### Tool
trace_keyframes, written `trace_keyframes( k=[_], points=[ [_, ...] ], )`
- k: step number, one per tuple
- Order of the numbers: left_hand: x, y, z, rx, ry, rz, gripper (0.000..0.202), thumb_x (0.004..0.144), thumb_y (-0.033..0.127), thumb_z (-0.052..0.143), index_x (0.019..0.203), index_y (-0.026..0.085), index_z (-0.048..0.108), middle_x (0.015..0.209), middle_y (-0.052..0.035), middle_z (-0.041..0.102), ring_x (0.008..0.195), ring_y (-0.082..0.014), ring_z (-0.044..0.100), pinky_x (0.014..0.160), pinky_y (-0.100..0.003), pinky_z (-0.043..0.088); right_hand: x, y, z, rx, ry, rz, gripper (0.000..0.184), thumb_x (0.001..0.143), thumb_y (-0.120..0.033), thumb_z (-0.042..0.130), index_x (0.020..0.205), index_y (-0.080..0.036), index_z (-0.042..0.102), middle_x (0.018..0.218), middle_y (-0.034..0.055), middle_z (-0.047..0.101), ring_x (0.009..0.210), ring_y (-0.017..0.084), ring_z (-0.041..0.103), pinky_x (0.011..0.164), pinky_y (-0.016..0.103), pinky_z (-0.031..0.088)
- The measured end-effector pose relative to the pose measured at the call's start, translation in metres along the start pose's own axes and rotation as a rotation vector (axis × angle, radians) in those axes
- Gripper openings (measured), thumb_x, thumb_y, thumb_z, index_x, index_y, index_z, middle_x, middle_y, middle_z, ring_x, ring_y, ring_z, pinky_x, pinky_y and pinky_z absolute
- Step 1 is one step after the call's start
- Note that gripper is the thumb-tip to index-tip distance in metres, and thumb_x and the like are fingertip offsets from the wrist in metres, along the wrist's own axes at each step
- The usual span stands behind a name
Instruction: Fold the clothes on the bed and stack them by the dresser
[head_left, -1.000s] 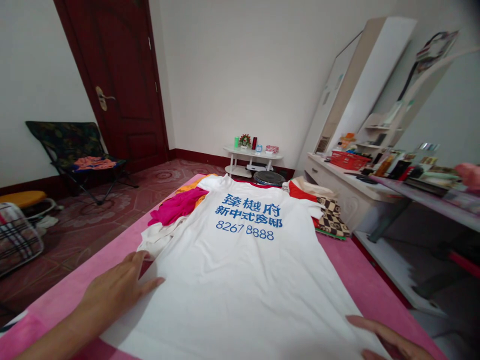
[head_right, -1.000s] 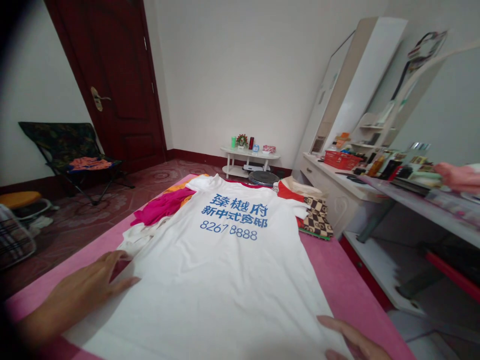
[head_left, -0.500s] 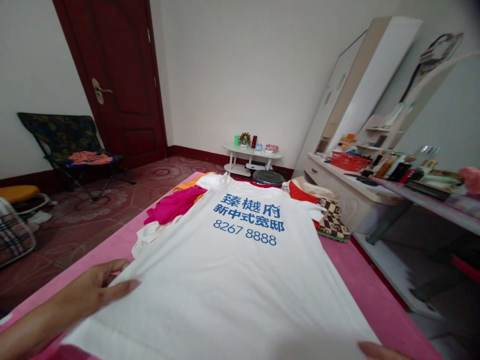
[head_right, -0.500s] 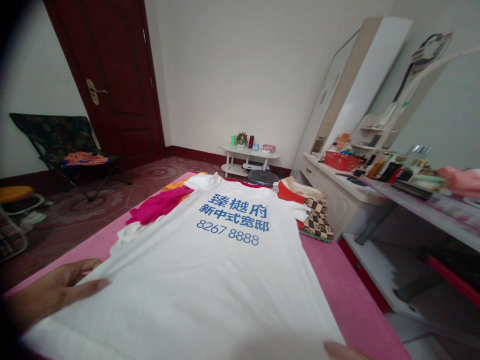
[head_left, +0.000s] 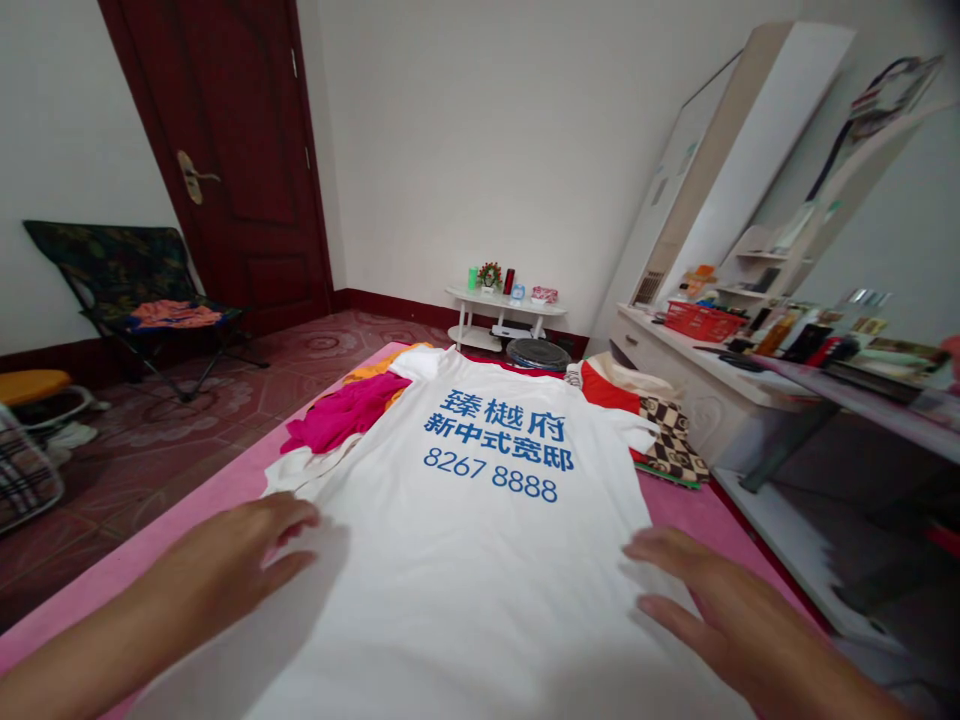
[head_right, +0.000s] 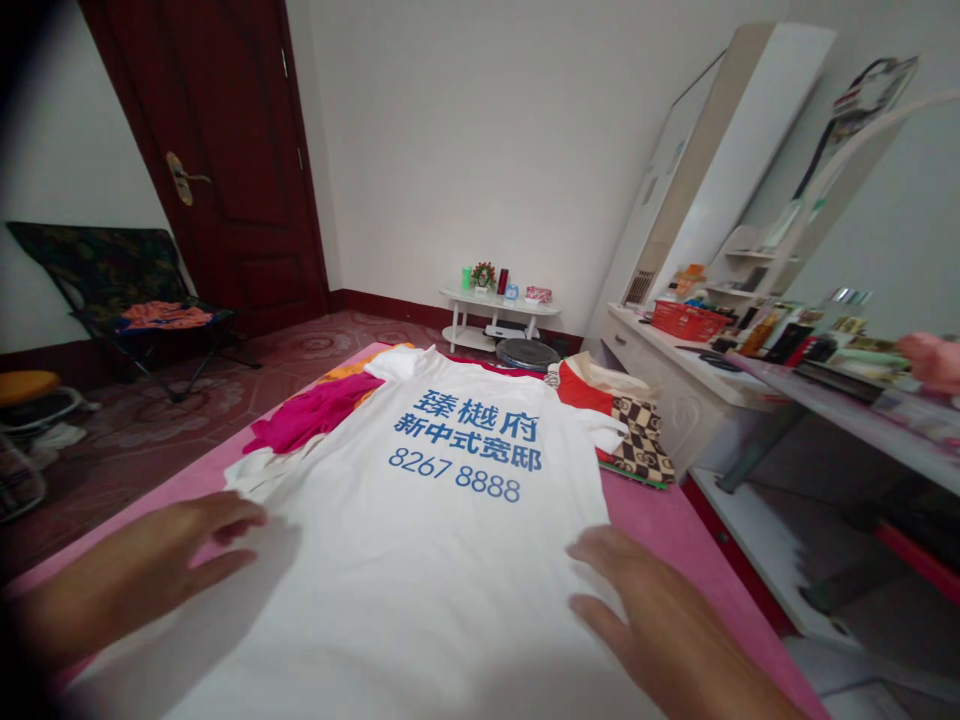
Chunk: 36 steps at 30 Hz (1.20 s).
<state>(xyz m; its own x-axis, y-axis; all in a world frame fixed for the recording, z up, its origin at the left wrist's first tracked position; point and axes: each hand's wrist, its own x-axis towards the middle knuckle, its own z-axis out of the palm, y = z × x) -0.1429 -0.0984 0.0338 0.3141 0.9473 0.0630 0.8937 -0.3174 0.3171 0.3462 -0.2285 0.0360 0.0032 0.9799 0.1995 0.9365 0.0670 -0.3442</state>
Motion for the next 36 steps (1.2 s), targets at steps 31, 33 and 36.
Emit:
trace_keyframes(
  k=[31,33,36],
  points=[
    [0.181,0.137,0.141,0.059,0.12,0.208,0.061,0.092,0.058,0.025,0.144,0.029,0.038,0.156,-0.0077,0.025,0.144,-0.0293,0.015,0.115,-0.052,0.009,0.22,0.076,-0.026,-0.501,-0.006,0.528,0.038,0.073,-0.051,0.064,0.089,-0.016,0.069,0.097,0.0144,0.07,0.084,0.031,0.064,0.067,0.037,0.046],
    [0.18,0.137,0.14,0.055,0.122,0.21,0.06,0.092,0.057,0.025,0.144,0.028,0.039,0.155,-0.008,0.026,0.144,-0.0297,0.016,0.115,-0.053,0.009,0.211,0.058,-0.02,-0.557,0.077,0.365,0.024,0.079,-0.038,0.062,0.09,-0.018,0.068,0.096,0.0128,0.069,0.086,0.029,0.063,0.071,0.038,0.045],
    [0.179,0.138,0.137,0.045,0.12,0.217,0.06,0.093,0.056,0.026,0.144,0.028,0.039,0.155,-0.0084,0.026,0.144,-0.0299,0.016,0.115,-0.053,0.009,0.188,0.005,0.006,-0.643,0.102,-0.177,0.015,0.085,-0.02,0.054,0.092,-0.018,0.067,0.097,0.0117,0.067,0.094,0.027,0.058,0.084,0.04,0.041]
  ],
)
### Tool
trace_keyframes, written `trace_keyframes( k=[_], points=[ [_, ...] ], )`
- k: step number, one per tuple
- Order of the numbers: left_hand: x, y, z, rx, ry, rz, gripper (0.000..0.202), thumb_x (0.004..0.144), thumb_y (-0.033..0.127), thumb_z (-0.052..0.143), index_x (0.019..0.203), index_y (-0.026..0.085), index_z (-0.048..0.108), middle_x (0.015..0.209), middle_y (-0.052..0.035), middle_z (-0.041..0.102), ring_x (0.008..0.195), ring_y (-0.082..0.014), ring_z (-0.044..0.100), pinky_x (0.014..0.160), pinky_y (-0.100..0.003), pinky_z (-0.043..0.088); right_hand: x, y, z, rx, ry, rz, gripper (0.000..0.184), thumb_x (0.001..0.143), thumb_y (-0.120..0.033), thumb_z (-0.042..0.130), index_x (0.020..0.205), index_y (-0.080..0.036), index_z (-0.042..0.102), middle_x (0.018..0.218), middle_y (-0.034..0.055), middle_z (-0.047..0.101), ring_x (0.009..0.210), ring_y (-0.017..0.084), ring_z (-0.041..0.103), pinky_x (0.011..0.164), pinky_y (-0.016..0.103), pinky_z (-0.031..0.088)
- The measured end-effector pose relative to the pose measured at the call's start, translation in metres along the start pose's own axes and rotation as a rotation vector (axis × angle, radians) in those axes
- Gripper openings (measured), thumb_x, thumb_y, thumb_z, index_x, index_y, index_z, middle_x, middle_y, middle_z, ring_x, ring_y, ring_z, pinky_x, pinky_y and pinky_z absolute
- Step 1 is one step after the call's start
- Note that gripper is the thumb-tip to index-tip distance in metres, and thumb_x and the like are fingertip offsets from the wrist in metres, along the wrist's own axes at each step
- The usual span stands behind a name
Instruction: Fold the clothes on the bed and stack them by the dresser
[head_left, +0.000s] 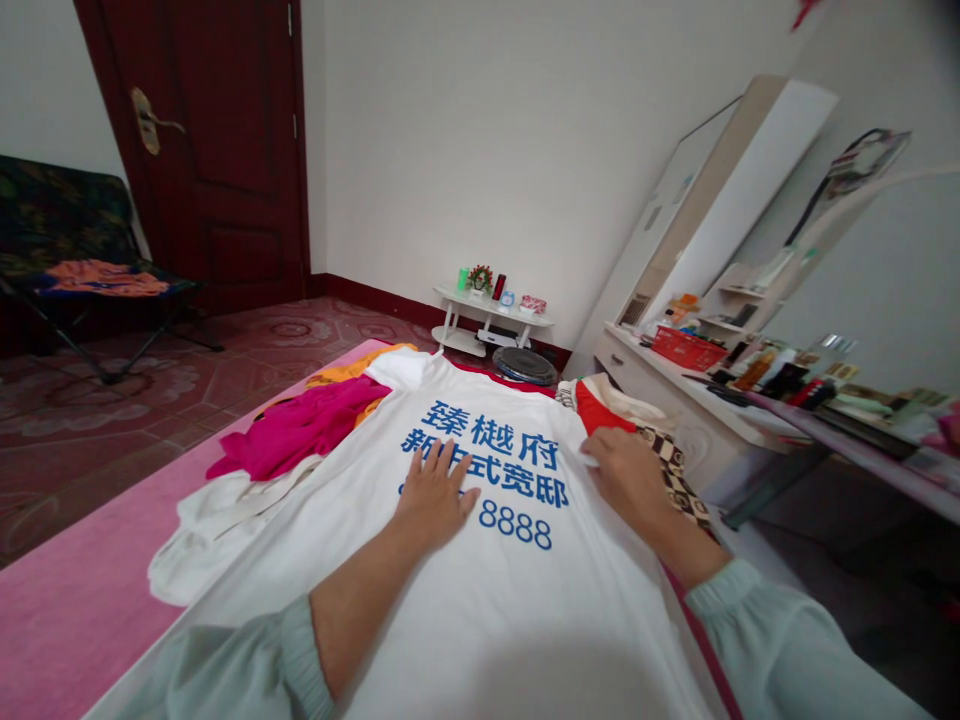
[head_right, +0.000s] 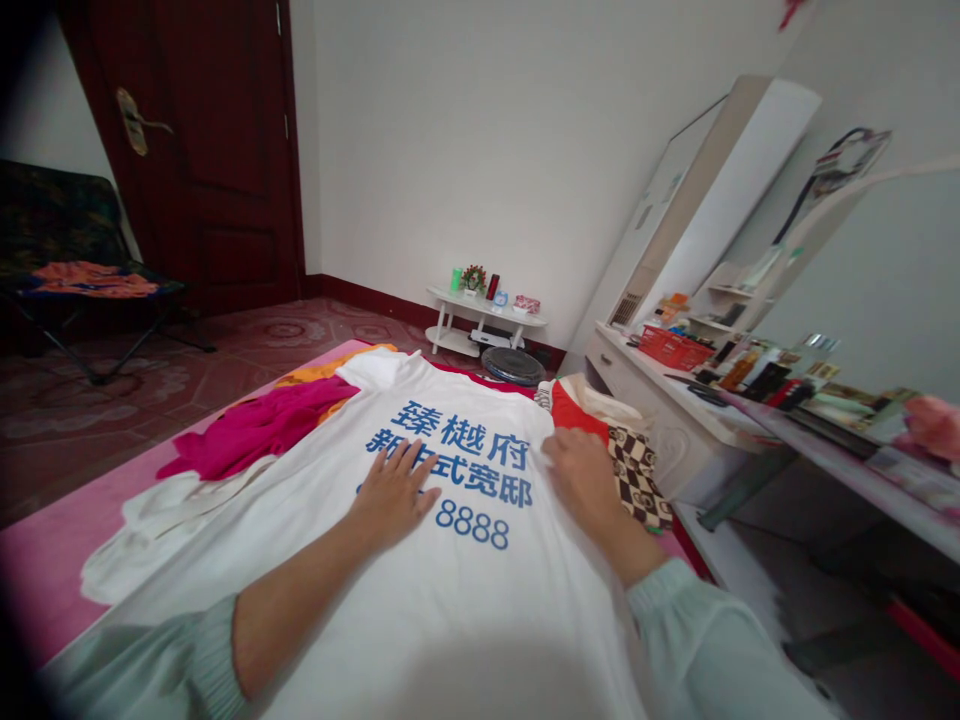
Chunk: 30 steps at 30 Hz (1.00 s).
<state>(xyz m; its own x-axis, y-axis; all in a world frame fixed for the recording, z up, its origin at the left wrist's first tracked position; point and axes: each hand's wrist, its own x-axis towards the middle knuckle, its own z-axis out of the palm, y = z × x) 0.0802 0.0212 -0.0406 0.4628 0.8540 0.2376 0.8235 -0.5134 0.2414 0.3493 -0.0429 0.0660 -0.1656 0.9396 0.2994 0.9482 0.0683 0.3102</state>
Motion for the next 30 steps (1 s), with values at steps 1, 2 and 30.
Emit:
trace_keyframes(
  k=[1,2,30],
  points=[
    [0.0,0.0,-0.001,-0.002,-0.005,-0.001,0.06,0.093,0.056,0.027,0.144,0.027,0.039,0.155,-0.0086,0.026,0.144,-0.0299,0.016,0.115,-0.052,0.009,-0.006,-0.021,-0.003,0.044,-0.008,-0.205,0.017,0.087,-0.016,0.051,0.091,-0.019,0.067,0.094,0.0101,0.067,0.093,0.025,0.058,0.086,0.04,0.04],
    [0.0,0.0,-0.001,-0.002,-0.009,-0.002,0.06,0.093,0.055,0.027,0.144,0.027,0.039,0.155,-0.0087,0.026,0.144,-0.0298,0.016,0.115,-0.052,0.009,-0.013,-0.04,-0.005,0.121,-0.043,-0.408,0.02,0.089,-0.015,0.047,0.092,-0.02,0.066,0.093,0.0082,0.067,0.092,0.022,0.058,0.088,0.038,0.04],
    [0.0,-0.002,0.0,-0.032,-0.012,-0.015,0.06,0.092,0.057,0.028,0.143,0.028,0.039,0.156,-0.0065,0.024,0.144,-0.0289,0.015,0.115,-0.05,0.008,0.073,0.066,-0.034,0.677,-0.139,0.73,0.021,0.08,-0.008,0.055,0.1,-0.009,0.061,0.067,0.0052,0.065,0.05,0.01,0.058,0.054,0.023,0.047]
  ],
)
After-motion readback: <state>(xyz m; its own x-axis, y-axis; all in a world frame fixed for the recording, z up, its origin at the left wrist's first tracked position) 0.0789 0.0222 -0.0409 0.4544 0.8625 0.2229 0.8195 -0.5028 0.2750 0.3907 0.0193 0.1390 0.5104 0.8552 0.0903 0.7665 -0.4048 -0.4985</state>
